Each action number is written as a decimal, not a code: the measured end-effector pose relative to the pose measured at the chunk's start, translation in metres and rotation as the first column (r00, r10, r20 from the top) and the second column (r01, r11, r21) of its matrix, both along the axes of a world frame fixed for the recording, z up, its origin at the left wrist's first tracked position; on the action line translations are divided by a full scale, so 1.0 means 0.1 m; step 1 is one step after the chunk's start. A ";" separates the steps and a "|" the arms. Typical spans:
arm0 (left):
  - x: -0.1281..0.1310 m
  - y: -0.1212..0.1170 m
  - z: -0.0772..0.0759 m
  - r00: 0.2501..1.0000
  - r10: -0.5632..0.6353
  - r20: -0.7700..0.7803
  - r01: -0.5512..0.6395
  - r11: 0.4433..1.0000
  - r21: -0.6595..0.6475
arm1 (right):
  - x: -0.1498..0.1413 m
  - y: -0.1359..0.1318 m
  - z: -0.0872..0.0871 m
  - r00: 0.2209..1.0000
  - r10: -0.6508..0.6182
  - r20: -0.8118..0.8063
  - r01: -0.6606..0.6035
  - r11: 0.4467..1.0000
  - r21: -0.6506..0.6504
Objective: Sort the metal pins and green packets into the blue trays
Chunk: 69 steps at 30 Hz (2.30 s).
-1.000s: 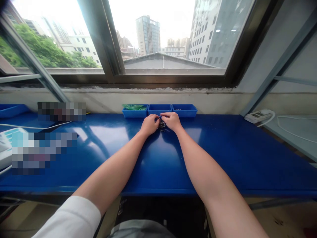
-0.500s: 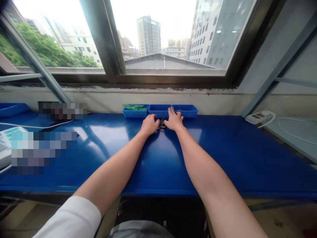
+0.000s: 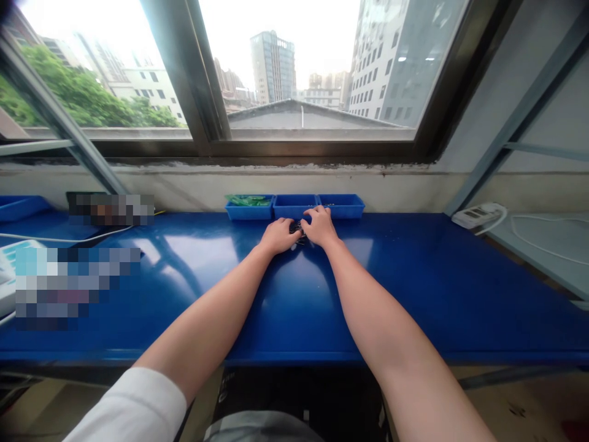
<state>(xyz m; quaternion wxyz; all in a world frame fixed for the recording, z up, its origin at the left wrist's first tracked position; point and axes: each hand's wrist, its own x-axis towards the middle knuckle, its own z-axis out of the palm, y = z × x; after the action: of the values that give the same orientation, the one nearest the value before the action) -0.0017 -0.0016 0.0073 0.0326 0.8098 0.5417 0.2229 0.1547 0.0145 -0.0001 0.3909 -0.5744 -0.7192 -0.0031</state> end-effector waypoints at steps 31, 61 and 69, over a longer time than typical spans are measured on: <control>-0.01 0.03 -0.07 0.992 -0.120 -0.031 0.117 0.989 -0.090 | 0.00 -0.06 -0.01 0.996 0.081 -0.028 -0.085 0.968 -0.235; 0.01 0.02 0.02 0.986 -0.047 0.157 0.021 0.986 0.165 | -0.06 -0.06 0.08 0.710 0.208 -0.673 -0.344 0.936 -0.075; 0.02 0.05 -0.03 0.977 0.129 0.171 -0.136 0.990 0.025 | -0.04 0.00 0.11 0.990 -0.021 -0.143 0.018 1.000 -0.023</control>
<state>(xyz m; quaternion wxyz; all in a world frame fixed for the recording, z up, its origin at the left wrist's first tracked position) 0.0000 0.0038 0.0039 0.0488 0.7505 0.5855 0.3025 0.1509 0.0143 0.0108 0.4350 -0.5846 -0.6836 0.0421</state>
